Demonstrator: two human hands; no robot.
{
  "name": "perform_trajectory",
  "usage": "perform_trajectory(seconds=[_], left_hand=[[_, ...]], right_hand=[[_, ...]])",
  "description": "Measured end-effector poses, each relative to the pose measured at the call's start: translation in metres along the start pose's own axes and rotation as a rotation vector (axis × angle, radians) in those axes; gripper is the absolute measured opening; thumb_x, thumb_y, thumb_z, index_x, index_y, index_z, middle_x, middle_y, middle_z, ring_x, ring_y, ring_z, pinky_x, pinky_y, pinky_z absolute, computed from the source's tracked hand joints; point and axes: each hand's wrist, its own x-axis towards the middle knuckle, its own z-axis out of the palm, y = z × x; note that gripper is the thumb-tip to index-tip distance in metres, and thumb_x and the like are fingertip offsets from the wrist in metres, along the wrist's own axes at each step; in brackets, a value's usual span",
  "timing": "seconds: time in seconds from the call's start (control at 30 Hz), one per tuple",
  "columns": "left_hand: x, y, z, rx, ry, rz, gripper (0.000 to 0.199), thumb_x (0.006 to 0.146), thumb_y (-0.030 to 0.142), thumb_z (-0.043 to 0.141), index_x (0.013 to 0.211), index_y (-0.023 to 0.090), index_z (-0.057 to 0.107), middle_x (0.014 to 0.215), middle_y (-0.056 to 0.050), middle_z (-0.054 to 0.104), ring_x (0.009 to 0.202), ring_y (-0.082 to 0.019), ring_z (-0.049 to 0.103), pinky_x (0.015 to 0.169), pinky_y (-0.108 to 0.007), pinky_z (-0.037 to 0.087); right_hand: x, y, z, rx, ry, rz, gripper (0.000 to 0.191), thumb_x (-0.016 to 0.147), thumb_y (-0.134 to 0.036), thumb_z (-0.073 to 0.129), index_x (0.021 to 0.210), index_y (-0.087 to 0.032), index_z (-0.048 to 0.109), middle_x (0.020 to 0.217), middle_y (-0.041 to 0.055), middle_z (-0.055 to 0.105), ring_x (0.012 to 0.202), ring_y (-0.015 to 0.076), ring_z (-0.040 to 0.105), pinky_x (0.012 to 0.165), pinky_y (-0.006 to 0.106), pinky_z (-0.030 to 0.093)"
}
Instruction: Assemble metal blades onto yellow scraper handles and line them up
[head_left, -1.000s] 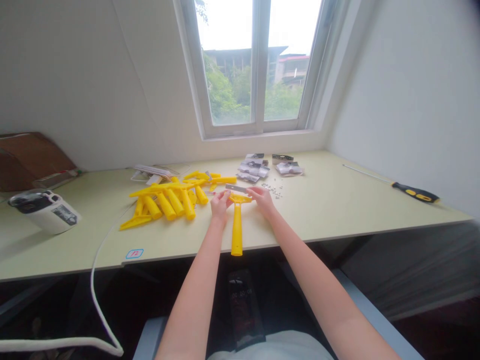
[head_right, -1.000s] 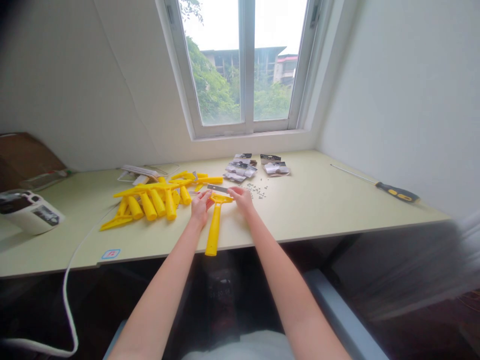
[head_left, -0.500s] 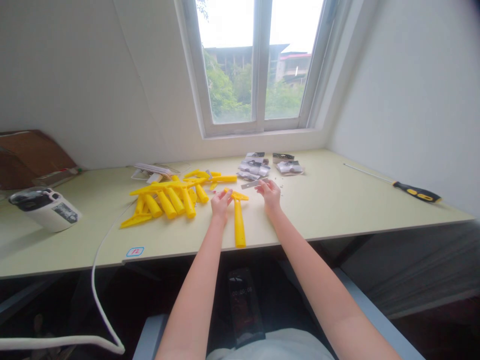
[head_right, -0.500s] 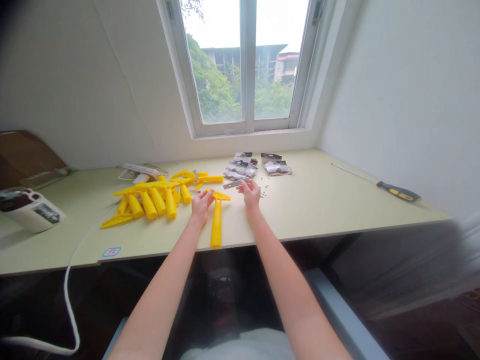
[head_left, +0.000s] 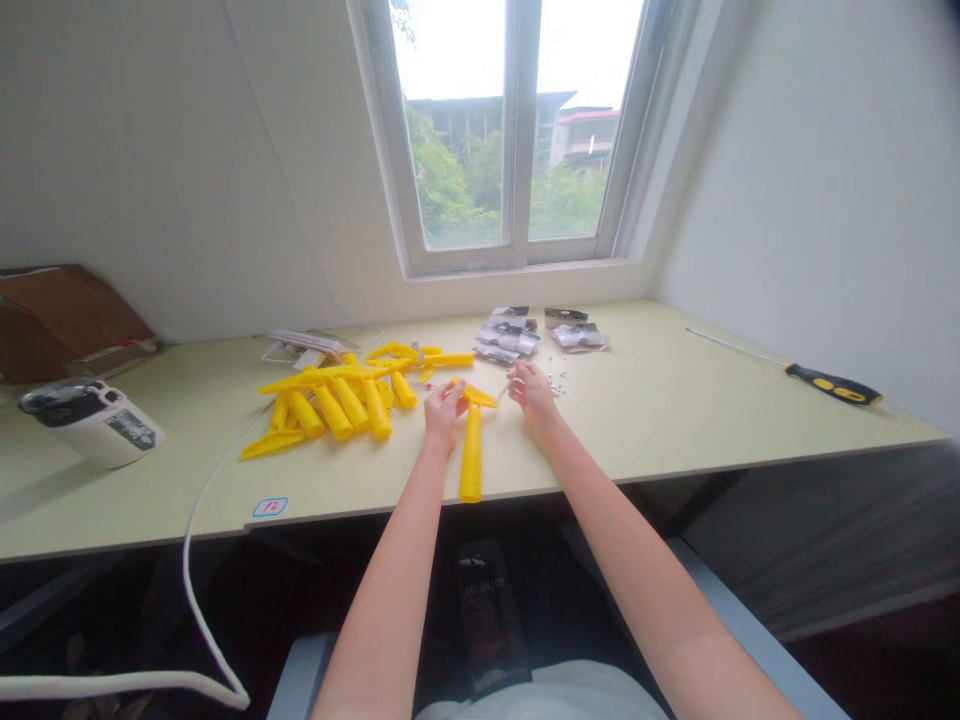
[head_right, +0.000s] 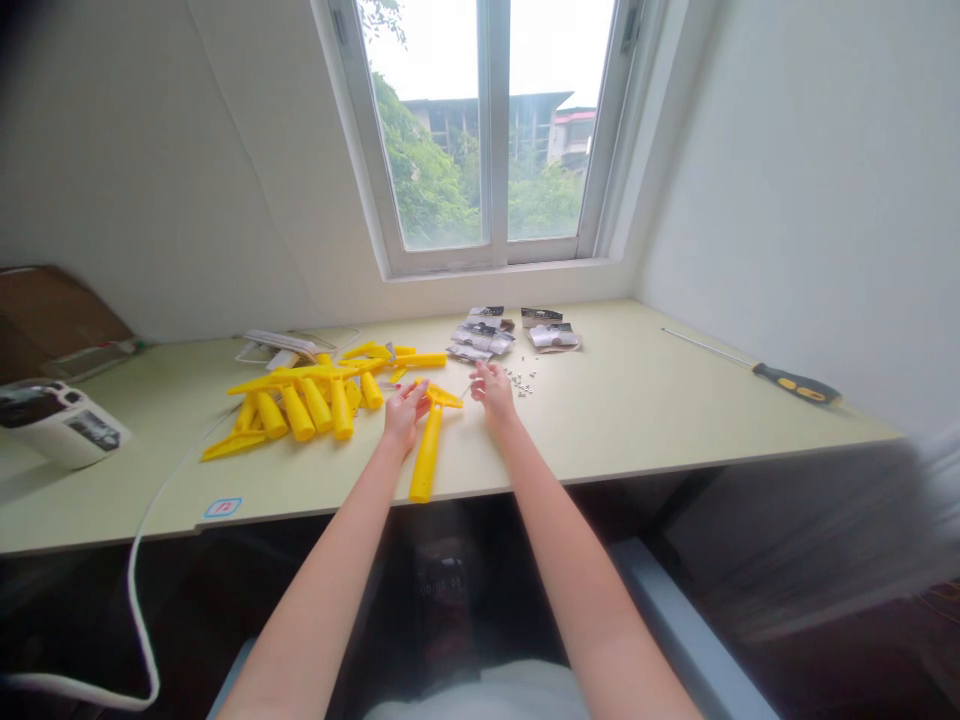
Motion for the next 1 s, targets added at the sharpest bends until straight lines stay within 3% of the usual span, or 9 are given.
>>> perform_trajectory(seconds=[0.23, 0.4, 0.6, 0.77, 1.0], left_hand=[[-0.001, -0.002, -0.001, 0.058, -0.13, -0.034, 0.032, 0.056, 0.033, 0.074, 0.08, 0.012, 0.066, 0.077, -0.006, 0.066, 0.062, -0.011, 0.06, 0.062, -0.023, 0.046], [-0.005, 0.0, 0.0, 0.08, -0.215, -0.028, 0.031, 0.057, 0.033, 0.074, 0.079, 0.012, 0.067, 0.079, -0.007, 0.066, 0.06, -0.01, 0.06, 0.062, -0.024, 0.046], [-0.005, 0.0, 0.0, 0.127, -0.271, -0.012, 0.029, 0.06, 0.032, 0.072, 0.081, 0.013, 0.069, 0.079, -0.007, 0.067, 0.063, -0.012, 0.061, 0.064, -0.025, 0.046], [-0.006, 0.001, 0.0, 0.108, -0.274, -0.017, 0.027, 0.06, 0.029, 0.072, 0.08, 0.012, 0.068, 0.078, -0.008, 0.067, 0.064, -0.014, 0.062, 0.064, -0.027, 0.048], [-0.005, 0.0, -0.001, 0.138, -0.24, 0.031, 0.024, 0.061, 0.029, 0.069, 0.077, 0.011, 0.068, 0.075, -0.008, 0.067, 0.064, -0.014, 0.061, 0.064, -0.027, 0.048]], right_hand=[[-0.006, 0.0, 0.002, -0.061, -0.13, -0.1, 0.029, 0.063, -0.037, 0.063, 0.086, -0.022, 0.053, 0.08, 0.0009, 0.06, 0.071, 0.0131, 0.057, 0.059, 0.024, 0.044], [-0.014, 0.003, 0.005, -0.243, -0.231, -0.178, 0.052, 0.067, -0.04, 0.062, 0.115, -0.027, 0.045, 0.079, 0.0002, 0.064, 0.066, 0.0148, 0.059, 0.054, 0.025, 0.045], [-0.013, 0.006, 0.005, -0.439, -0.24, -0.304, 0.025, 0.069, -0.042, 0.061, 0.08, -0.019, 0.064, 0.078, 0.0046, 0.067, 0.071, 0.0169, 0.061, 0.064, 0.028, 0.046], [-0.013, 0.007, 0.006, -0.568, -0.22, -0.373, 0.026, 0.071, -0.044, 0.059, 0.08, -0.021, 0.067, 0.073, 0.0033, 0.066, 0.065, 0.0158, 0.059, 0.06, 0.027, 0.045], [-0.016, 0.006, 0.006, -0.613, -0.263, -0.359, 0.029, 0.071, -0.047, 0.057, 0.082, -0.022, 0.067, 0.063, 0.0011, 0.062, 0.06, 0.0145, 0.057, 0.055, 0.025, 0.042]])
